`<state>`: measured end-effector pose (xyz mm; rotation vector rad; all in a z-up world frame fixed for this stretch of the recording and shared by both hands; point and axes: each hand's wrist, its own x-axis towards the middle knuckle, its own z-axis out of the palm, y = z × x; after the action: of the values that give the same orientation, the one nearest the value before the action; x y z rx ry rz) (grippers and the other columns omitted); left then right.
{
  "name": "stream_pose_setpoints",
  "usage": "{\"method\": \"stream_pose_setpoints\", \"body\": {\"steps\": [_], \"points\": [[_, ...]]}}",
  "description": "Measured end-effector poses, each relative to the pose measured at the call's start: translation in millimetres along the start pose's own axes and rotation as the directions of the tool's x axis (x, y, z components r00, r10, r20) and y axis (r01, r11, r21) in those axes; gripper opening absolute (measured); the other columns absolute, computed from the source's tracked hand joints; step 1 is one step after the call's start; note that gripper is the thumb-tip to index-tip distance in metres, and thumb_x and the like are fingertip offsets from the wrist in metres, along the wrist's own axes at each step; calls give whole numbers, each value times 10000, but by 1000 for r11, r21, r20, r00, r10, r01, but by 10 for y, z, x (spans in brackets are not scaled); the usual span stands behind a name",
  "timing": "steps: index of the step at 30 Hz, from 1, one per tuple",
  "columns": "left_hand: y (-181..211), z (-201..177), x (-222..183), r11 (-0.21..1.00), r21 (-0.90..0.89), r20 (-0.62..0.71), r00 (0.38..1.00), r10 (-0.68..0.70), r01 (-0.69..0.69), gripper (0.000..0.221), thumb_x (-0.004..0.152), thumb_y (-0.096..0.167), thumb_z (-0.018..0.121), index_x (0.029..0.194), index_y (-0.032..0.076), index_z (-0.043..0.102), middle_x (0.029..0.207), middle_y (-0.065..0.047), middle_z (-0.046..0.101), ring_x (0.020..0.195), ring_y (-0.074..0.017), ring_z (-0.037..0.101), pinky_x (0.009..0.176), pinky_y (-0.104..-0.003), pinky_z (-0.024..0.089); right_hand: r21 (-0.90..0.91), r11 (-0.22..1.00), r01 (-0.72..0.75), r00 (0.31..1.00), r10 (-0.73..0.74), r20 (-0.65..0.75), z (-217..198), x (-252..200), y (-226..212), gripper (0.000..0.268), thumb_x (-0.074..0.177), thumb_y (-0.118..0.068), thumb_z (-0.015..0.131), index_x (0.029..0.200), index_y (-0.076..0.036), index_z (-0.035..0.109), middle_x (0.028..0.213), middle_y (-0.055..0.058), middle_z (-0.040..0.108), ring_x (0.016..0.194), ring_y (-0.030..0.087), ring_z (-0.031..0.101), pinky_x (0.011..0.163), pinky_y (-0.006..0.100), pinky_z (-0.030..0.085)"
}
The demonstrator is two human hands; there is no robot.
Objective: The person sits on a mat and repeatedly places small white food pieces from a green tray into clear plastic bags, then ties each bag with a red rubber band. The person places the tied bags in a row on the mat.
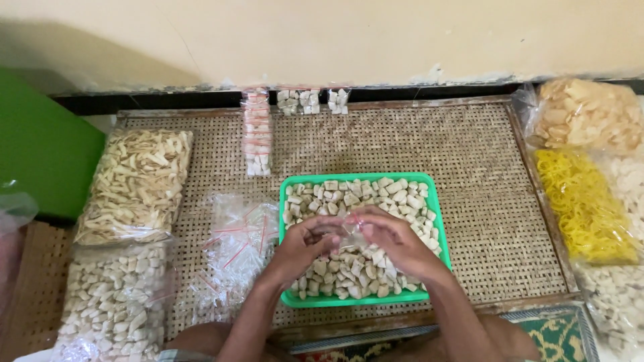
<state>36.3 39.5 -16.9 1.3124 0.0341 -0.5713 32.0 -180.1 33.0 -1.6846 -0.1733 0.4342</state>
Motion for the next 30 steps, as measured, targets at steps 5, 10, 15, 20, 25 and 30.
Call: {"method": "stream_pose_setpoints", "body": {"steps": [5, 10, 15, 20, 25, 30], "points": [[-119, -113, 60, 999, -48, -47, 999, 23, -25, 432, 824, 21, 808, 1229, -48, 676, 1069, -150, 776, 736, -141, 705, 581, -227, 585, 258, 966, 11, 997, 9, -76, -39, 66, 306, 307, 965, -77, 523, 1125, 71, 739, 1025, 158, 707, 834, 243, 682, 664, 337, 553], [-62, -153, 47, 995, -97, -91, 996, 2, -11, 347, 822, 10, 815, 1138, -81, 705, 977, -179, 783, 678, -176, 706, 552, -255, 576, 49, 999, 18, 994, -13, -109, -21, 83, 340, 286, 834, 44, 747, 1115, 17, 789, 1001, 168, 756, 768, 198, 670, 616, 312, 596], [-184, -214, 88, 992, -118, -110, 994, 21, -34, 273, 866, 43, 795, 1102, -70, 718, 842, -186, 753, 616, -196, 691, 501, -256, 543, -25, 995, 99, 985, -101, -141, -52, 96, 449, 506, 685, 35, 893, 1174, -11, 769, 1058, 156, 765, 753, 166, 667, 617, 298, 630], [-60, -128, 21, 992, -126, -58, 998, 7, -14, 277, 888, 63, 767, 1116, -80, 704, 848, -172, 734, 593, -211, 700, 476, -249, 532, -73, 992, 106, 983, -115, -140, -12, 131, 389, 530, 695, 40, 880, 1203, -39, 752, 1082, 175, 765, 749, 191, 693, 600, 292, 620], [-220, -332, 121, 993, -117, -146, 989, -2, -16, 292, 952, 95, 702, 1169, -100, 692, 865, -208, 704, 544, -237, 690, 421, -273, 513, -65, 990, 126, 972, -137, -191, -96, 119, 424, 474, 745, 65, 819, 1203, -39, 759, 1187, 152, 751, 804, 194, 710, 625, 288, 610], [-194, -429, 150, 966, -246, -169, 985, 37, -79, 261, 991, 203, 650, 1101, -34, 673, 950, -166, 667, 562, -255, 666, 387, -268, 457, -495, 869, -6, 977, -101, -189, -60, 111, 878, 314, 866, -48, 758, 1170, -124, 778, 1059, 118, 772, 888, 280, 748, 689, 357, 605]]}}
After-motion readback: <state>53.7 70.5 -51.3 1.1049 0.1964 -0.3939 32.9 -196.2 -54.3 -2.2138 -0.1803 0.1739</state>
